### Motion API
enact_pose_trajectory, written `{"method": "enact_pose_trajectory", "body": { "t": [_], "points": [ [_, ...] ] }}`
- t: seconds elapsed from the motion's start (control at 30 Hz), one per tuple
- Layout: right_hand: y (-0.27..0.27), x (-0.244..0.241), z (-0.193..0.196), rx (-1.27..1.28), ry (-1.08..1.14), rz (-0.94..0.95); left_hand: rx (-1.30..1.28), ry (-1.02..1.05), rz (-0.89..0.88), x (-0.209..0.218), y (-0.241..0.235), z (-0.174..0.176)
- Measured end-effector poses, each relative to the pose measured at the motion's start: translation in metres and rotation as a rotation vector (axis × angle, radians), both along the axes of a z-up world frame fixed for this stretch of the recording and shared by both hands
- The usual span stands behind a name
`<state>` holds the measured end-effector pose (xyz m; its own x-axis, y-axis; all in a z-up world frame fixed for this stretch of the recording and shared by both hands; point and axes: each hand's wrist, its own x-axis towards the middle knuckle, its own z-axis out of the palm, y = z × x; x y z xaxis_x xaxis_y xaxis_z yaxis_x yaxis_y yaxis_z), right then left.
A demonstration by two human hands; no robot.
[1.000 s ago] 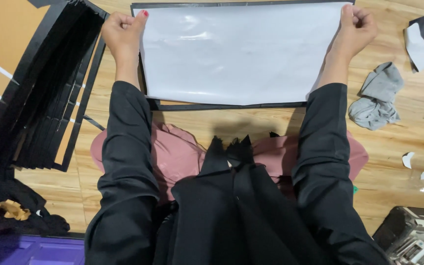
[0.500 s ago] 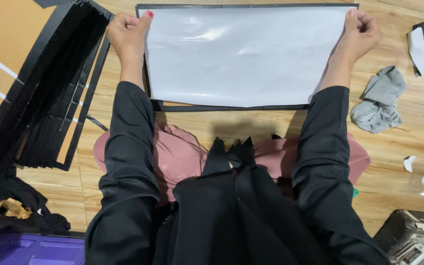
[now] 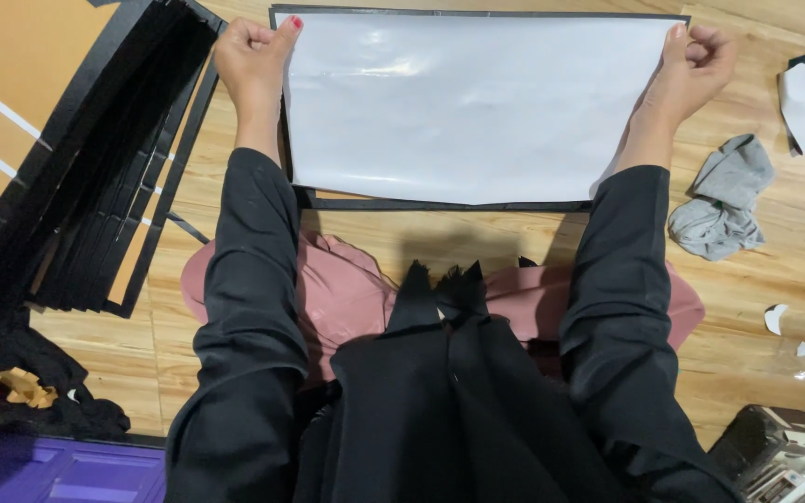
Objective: Applying a white adhesive sheet to a black frame and smoothing it out with a cloth to create a cover.
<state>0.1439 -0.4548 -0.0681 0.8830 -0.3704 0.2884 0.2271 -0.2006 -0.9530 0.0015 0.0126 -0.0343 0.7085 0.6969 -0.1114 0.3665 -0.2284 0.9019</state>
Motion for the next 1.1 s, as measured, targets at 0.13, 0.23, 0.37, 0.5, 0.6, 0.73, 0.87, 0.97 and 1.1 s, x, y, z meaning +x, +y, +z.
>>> {"method": "enact_pose_trajectory", "body": {
  "t": [0.13,0.23,0.37,0.5,0.6,0.73,0.87,0.97,1.1],
  "points": [
    [0.003,0.0,0.0,0.024,-0.036,-0.009,-0.013,0.019,0.013,0.001,0.003,-0.004],
    [0.004,0.002,0.0,0.0,-0.058,-0.035,-0.037,0.035,0.029,0.002,0.002,-0.001],
    [-0.004,0.002,-0.005,-0.069,-0.105,-0.066,-0.058,-0.038,0.015,0.001,0.003,-0.006],
    [-0.003,0.0,-0.002,-0.004,-0.1,-0.127,0.013,-0.012,-0.003,-0.001,0.008,-0.007],
    [0.011,-0.007,0.018,0.141,-0.129,-0.084,-0.043,0.009,0.003,-0.005,0.01,0.002],
    [0.046,-0.011,-0.007,-0.519,-0.087,-0.364,0.437,-0.026,-0.017,0.002,-0.021,0.052],
    [0.155,-0.062,-0.012,-0.744,0.04,0.218,0.564,-0.166,-0.348,0.014,-0.081,0.03],
    [0.208,-0.106,0.086,-1.275,0.315,0.517,0.607,0.186,-0.812,-0.007,-0.138,0.068],
    [0.168,-0.098,0.037,-1.131,0.227,0.49,0.824,0.398,-0.967,-0.027,-0.139,0.086]
  ]
}}
